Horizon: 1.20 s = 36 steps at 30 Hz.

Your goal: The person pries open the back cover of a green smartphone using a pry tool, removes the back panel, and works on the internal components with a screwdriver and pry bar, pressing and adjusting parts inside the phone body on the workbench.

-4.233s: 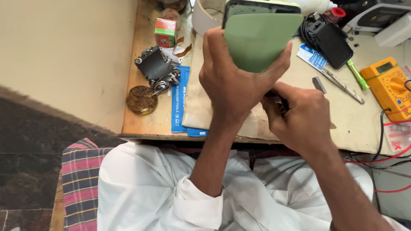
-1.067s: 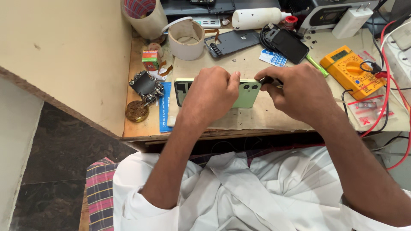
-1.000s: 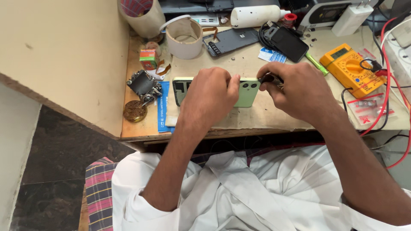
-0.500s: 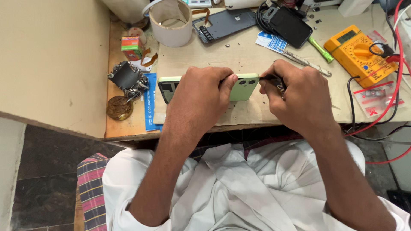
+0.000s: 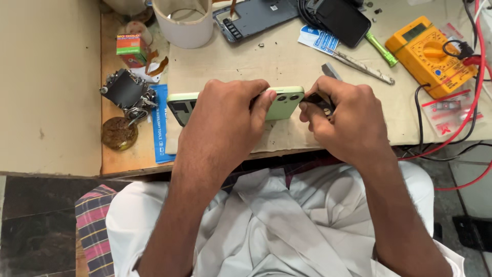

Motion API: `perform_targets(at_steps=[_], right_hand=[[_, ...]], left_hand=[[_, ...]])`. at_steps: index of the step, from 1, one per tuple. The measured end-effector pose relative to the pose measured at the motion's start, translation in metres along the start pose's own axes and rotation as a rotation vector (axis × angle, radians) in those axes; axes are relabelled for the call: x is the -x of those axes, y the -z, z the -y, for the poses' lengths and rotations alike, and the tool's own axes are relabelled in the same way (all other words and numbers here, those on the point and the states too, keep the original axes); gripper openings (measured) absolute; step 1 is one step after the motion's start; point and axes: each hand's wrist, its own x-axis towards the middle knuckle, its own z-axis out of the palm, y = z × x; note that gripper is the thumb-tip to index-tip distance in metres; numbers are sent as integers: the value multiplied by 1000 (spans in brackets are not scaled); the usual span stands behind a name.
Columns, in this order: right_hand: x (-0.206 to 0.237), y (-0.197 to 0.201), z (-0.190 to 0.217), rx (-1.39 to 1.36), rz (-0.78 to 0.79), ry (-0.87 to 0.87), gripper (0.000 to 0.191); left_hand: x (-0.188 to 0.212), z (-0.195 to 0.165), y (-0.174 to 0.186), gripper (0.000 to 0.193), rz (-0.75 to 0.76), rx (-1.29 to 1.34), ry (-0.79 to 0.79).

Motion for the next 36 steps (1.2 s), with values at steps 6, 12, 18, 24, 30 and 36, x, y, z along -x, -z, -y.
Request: perform_targets(at_steps=[6, 12, 18, 24, 30, 36], right_hand=[[-5, -6, 4, 197, 110, -77, 14], [-10, -6, 6, 241, 220, -182, 18], [-18, -18, 23, 532, 296, -131, 16], [-41, -13, 11, 646, 511, -32, 24], [-98, 25, -8, 218, 393, 209, 45], [-48, 16, 17, 118, -401, 348, 41]], left_hand=[[-2, -3, 3, 23, -14, 0, -36], [-1, 5, 0, 23, 6, -2, -43], [-8, 8, 11, 23, -21, -35, -39], [-5, 13, 15, 34, -39, -80, -90], [-7, 26, 19, 38, 86, -9, -25], [-4, 28, 6, 43, 121, 122, 95]])
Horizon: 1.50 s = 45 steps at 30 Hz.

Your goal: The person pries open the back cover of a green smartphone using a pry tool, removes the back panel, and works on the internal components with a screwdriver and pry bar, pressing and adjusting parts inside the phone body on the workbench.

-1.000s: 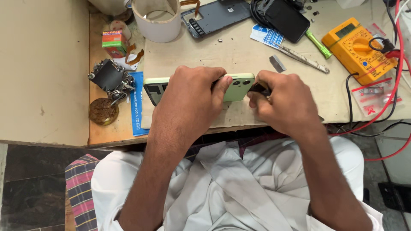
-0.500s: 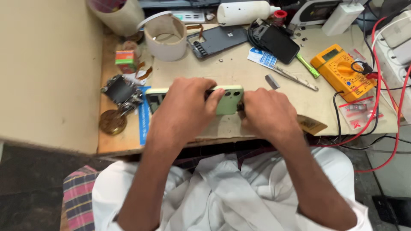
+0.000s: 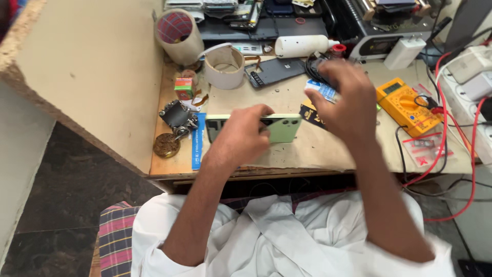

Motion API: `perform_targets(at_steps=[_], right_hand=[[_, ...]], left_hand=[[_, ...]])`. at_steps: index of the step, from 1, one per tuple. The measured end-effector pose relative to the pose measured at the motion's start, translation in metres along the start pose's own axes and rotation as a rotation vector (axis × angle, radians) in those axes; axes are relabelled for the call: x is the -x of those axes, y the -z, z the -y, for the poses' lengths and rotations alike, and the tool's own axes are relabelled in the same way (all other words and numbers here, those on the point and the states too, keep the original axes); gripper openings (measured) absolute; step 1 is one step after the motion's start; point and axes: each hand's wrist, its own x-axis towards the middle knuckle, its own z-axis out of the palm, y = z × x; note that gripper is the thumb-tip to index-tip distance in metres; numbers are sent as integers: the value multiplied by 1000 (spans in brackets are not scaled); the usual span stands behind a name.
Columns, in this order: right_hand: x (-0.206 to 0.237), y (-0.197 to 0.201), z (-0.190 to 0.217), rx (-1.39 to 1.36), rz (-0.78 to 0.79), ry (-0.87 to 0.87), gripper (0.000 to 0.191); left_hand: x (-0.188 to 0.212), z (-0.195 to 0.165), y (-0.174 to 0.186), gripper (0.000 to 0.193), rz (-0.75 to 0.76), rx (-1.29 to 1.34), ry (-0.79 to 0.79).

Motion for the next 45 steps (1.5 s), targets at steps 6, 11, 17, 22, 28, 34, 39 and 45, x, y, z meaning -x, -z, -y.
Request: perform_targets(at_steps=[6, 11, 17, 22, 28, 34, 39, 45], right_hand=[[71, -38, 57, -271, -45, -373, 53], [62, -44, 48, -314, 62, -513, 70], [59, -51, 35, -366, 108, -535, 67], [62, -61, 26, -380, 45, -442, 68], [57, -60, 24, -498, 51, -639, 71], [55, -61, 27, -248, 89, -619, 60], [52, -59, 29, -100, 146, -542, 35], [48, -49, 27, -160, 247, -661, 16]], left_hand=[[-3, 11, 18, 62, 279, 457, 219], [9, -3, 21, 63, 314, 576, 214], [46, -22, 3, 37, -88, -429, -39], [28, -14, -10, 24, -251, -671, -259], [-5, -6, -17, 16, 112, -370, -113], [-12, -3, -9, 17, 136, -298, -89], [-5, -7, -12, 16, 124, -274, -43], [-8, -5, -12, 17, 133, -239, -38]])
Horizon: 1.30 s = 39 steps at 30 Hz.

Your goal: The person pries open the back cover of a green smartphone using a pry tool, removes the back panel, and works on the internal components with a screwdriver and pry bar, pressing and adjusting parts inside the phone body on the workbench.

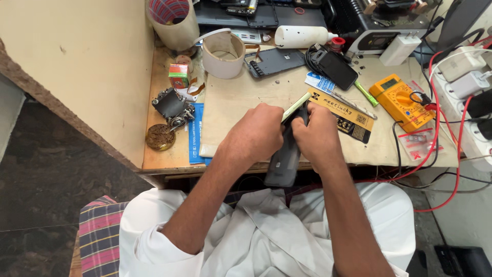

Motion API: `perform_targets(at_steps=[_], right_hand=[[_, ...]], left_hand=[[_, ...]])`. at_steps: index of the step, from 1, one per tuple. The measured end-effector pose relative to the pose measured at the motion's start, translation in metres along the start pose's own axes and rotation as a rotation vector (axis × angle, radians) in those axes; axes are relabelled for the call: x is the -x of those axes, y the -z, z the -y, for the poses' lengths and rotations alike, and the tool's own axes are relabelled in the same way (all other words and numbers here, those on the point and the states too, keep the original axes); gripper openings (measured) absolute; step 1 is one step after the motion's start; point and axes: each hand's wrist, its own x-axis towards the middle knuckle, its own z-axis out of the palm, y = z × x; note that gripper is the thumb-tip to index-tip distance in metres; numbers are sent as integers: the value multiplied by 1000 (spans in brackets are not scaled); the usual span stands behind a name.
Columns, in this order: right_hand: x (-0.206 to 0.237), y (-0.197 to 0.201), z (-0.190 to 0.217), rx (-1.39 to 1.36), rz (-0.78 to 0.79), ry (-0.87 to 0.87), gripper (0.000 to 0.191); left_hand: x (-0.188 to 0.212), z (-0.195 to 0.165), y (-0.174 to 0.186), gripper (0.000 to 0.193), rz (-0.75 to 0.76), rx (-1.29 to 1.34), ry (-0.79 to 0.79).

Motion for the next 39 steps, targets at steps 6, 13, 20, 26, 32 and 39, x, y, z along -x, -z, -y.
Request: perform_targets(at_steps=[6, 13, 20, 26, 32, 39], right_hand=[[1, 5, -10, -200, 54, 63, 9], [-1, 18, -32, -605, 237, -40, 16], [-16, 42, -52, -836, 310, -180, 19], [-37, 61, -70, -868, 421, -199, 25], [-74, 96, -65, -836, 359, -274, 29], [-220, 83, 13, -658, 343, -104, 14]], left_hand=[[-5, 8, 3, 20, -24, 78, 5], [-9, 26, 12, 24, 19, 201, 28], [-5, 44, 15, 26, 64, 422, 117], [0, 58, 2, 28, 110, 835, 152], [10, 69, -4, 29, -23, 1174, 223], [14, 56, -22, 29, -142, 1716, 188]])
